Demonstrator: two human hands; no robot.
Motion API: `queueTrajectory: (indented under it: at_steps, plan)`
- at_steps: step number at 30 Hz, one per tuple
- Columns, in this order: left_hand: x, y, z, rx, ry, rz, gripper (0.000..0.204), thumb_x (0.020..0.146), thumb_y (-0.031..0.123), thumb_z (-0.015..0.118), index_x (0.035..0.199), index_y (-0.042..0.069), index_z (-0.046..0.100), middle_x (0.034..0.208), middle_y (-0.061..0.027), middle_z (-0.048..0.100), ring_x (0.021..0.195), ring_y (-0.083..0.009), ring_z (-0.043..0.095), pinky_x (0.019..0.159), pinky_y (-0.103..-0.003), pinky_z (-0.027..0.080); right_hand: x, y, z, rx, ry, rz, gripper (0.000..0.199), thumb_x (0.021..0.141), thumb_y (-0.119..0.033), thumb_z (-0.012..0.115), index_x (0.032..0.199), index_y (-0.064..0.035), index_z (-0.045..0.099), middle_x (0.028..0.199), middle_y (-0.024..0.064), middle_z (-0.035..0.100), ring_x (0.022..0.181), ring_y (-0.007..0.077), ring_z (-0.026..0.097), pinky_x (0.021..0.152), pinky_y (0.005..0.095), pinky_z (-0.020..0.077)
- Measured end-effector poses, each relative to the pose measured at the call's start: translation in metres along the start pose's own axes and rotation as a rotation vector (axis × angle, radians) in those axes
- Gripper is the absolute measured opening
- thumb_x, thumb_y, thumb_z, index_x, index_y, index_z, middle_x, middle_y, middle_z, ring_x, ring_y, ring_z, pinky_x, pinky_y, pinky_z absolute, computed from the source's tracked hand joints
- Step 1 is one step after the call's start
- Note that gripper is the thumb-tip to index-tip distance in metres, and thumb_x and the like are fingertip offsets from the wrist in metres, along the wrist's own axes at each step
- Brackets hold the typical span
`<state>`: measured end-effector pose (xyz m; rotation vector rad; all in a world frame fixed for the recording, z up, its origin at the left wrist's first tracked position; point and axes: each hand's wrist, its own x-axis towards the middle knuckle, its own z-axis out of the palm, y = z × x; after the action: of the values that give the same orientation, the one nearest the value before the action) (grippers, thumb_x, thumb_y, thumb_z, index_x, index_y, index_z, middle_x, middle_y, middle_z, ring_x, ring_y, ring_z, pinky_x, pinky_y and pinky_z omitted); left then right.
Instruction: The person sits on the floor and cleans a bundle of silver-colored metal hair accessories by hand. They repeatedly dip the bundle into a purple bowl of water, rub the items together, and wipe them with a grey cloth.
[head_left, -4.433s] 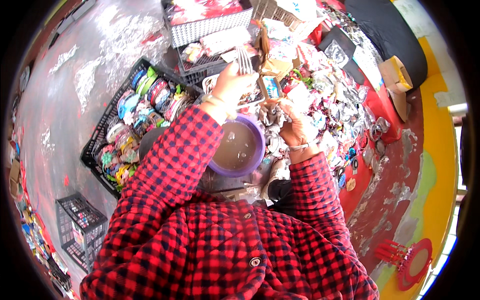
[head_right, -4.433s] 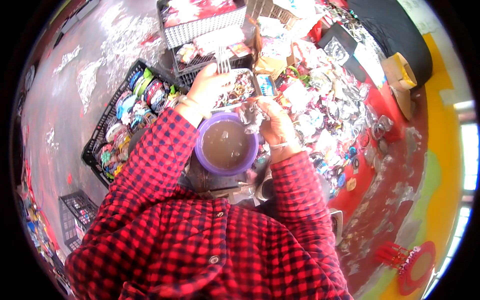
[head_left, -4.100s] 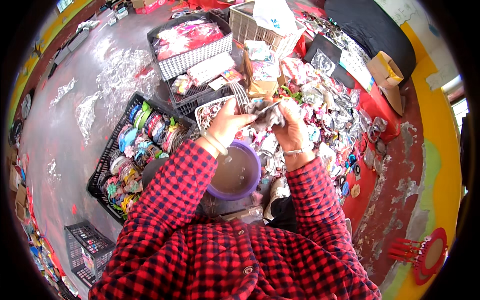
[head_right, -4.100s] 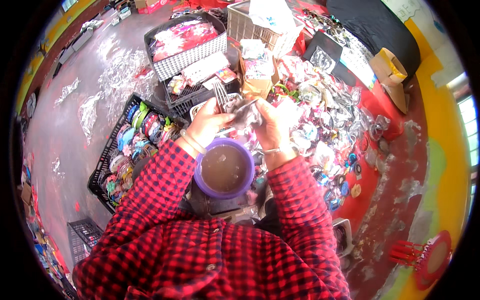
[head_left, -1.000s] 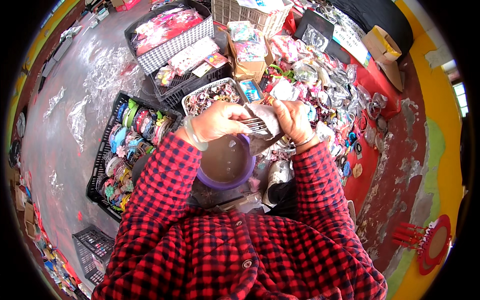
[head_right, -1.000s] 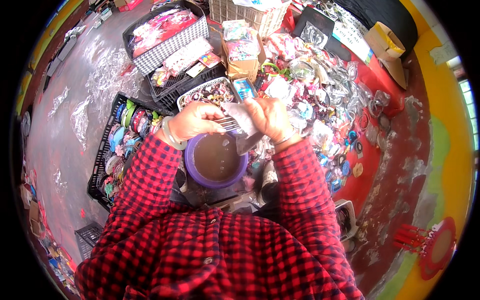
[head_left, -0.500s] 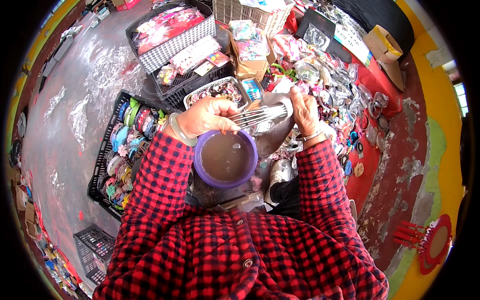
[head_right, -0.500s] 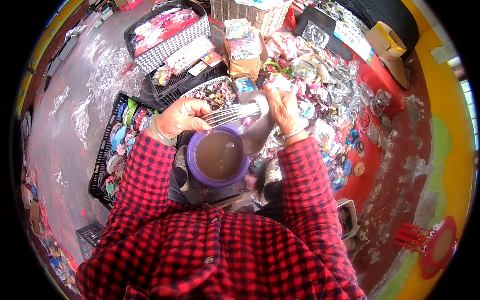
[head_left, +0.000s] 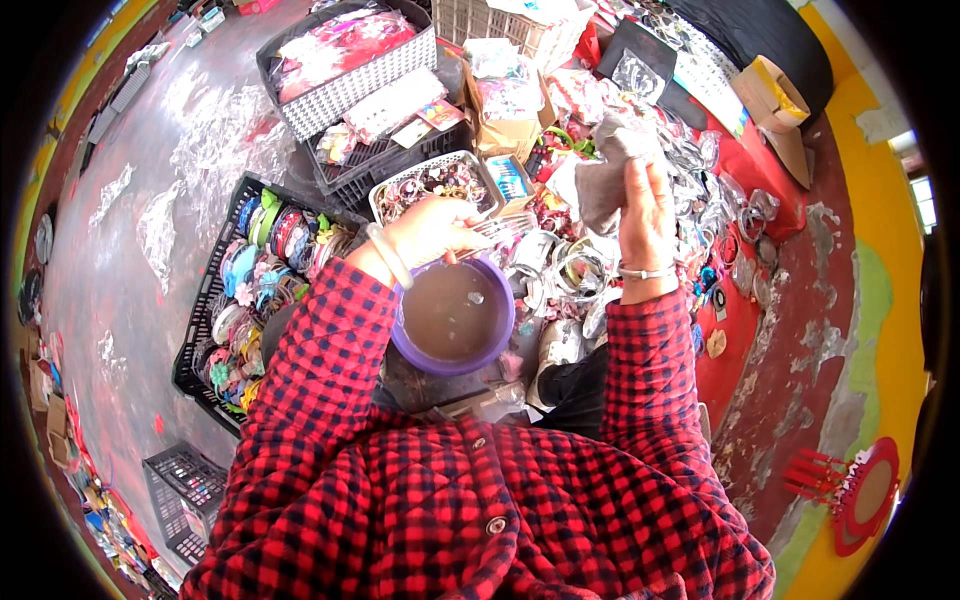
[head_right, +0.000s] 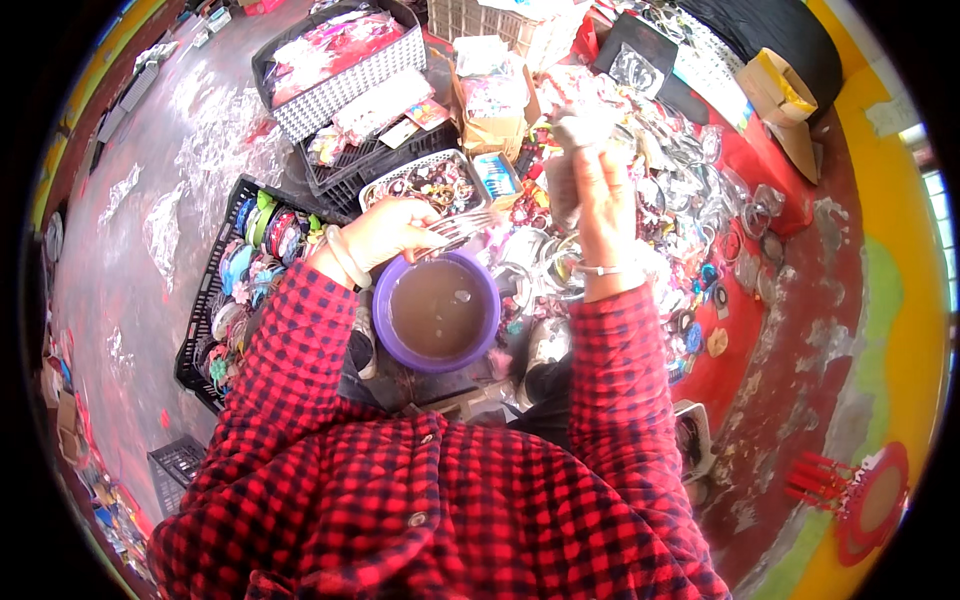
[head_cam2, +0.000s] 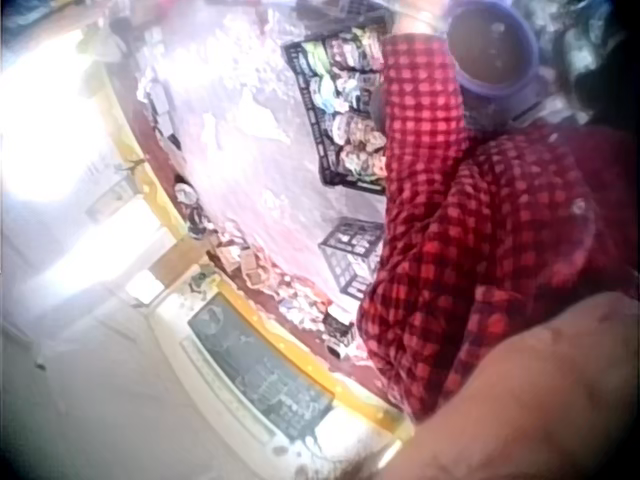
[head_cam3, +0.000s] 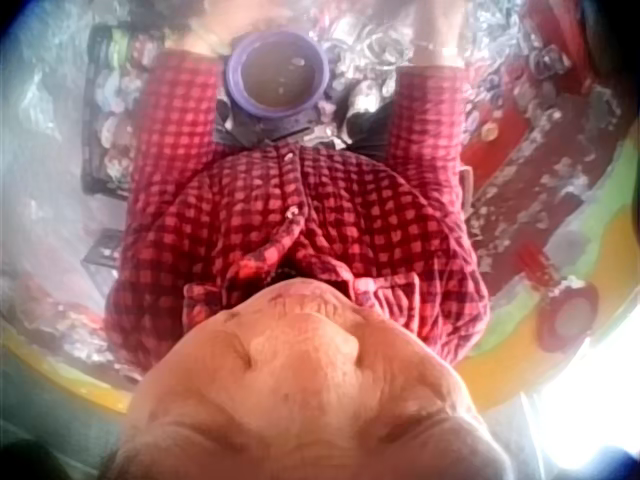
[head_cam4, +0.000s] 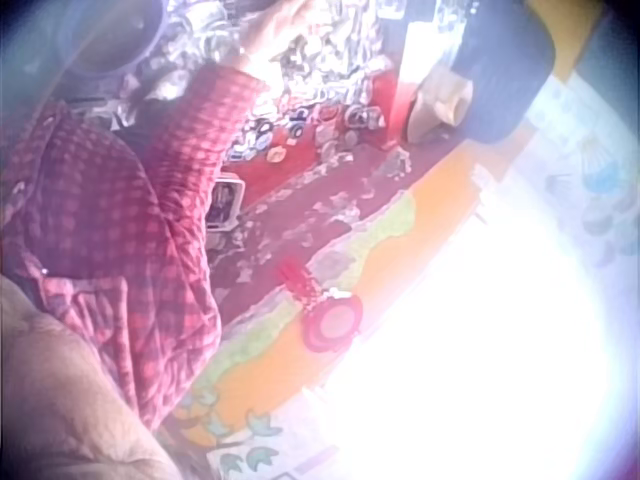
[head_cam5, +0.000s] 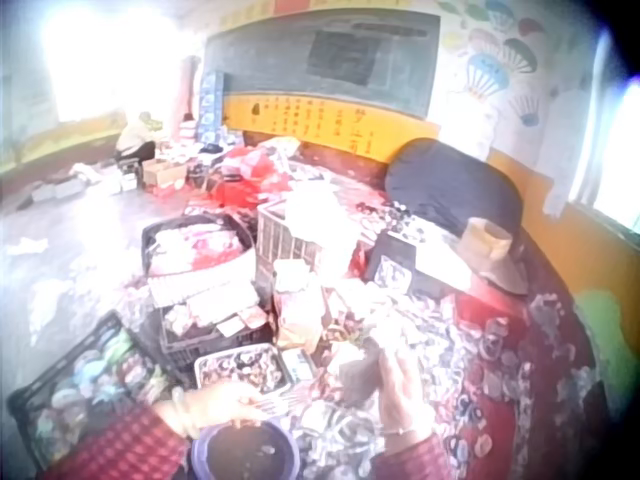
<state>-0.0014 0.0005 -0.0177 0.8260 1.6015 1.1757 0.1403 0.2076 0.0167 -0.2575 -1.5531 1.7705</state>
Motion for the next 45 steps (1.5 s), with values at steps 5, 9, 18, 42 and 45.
queueTrajectory:
  at_steps: [5,9,18,42,45]
  plan:
    - [0.016,-0.022,0.006,-0.34,0.075,0.06,0.015,0.08,0.011,0.061,0.09,0.0,0.062,0.079,-0.0033,0.063,0.068,-0.01,0.057,0.059,-0.023,0.047,-0.02,-0.007,0.033,-0.536,-0.717,-0.275,0.018,0.081,-0.015,0.06,0.096,-0.0056,0.063,0.104,0.0089,0.061,0.098,0.0211,0.056,0.083,0.0324,0.043]
    - [0.011,-0.018,0.003,-0.142,0.144,0.231,0.015,0.086,0.007,0.05,0.093,0.001,0.061,0.086,-0.0032,0.062,0.076,-0.0091,0.057,0.068,-0.025,0.049,-0.014,-0.004,0.026,-0.662,-0.899,-0.385,0.021,0.076,-0.02,0.064,0.089,-0.0045,0.065,0.104,0.0132,0.062,0.106,0.0297,0.053,0.089,0.0415,0.0406]
    - [0.009,-0.005,0.019,-0.342,-0.041,0.265,0.023,0.088,0.007,0.041,0.101,-0.003,0.058,0.093,-0.0067,0.061,0.083,-0.0118,0.059,0.074,-0.026,0.048,-0.036,0.022,0.05,-1.051,-0.44,-0.448,0.038,0.07,-0.038,0.067,0.09,-0.0062,0.06,0.084,0.0126,0.057,0.085,0.0304,0.053,0.083,0.0422,0.0364]
    - [-0.014,0.015,0.004,0.171,-0.055,0.388,0.018,0.076,-0.001,0.058,0.092,-0.004,0.063,0.08,-0.0047,0.065,0.073,-0.0079,0.057,0.066,-0.023,0.046,-0.017,0.002,0.025,-0.801,-0.663,-0.211,0.024,0.083,-0.022,0.055,0.072,-0.0032,0.065,0.063,0.0146,0.06,0.056,0.0284,0.06,0.053,0.0338,0.0469]
    - [-0.014,0.012,0.001,0.195,-0.065,0.418,0.018,0.075,-0.001,0.058,0.093,-0.005,0.063,0.079,-0.0048,0.064,0.073,-0.0086,0.058,0.066,-0.023,0.046,-0.015,0.004,0.024,-0.769,-0.668,-0.202,0.025,0.083,-0.023,0.055,0.074,-0.0019,0.065,0.064,0.0147,0.061,0.058,0.0277,0.061,0.054,0.0337,0.0475]
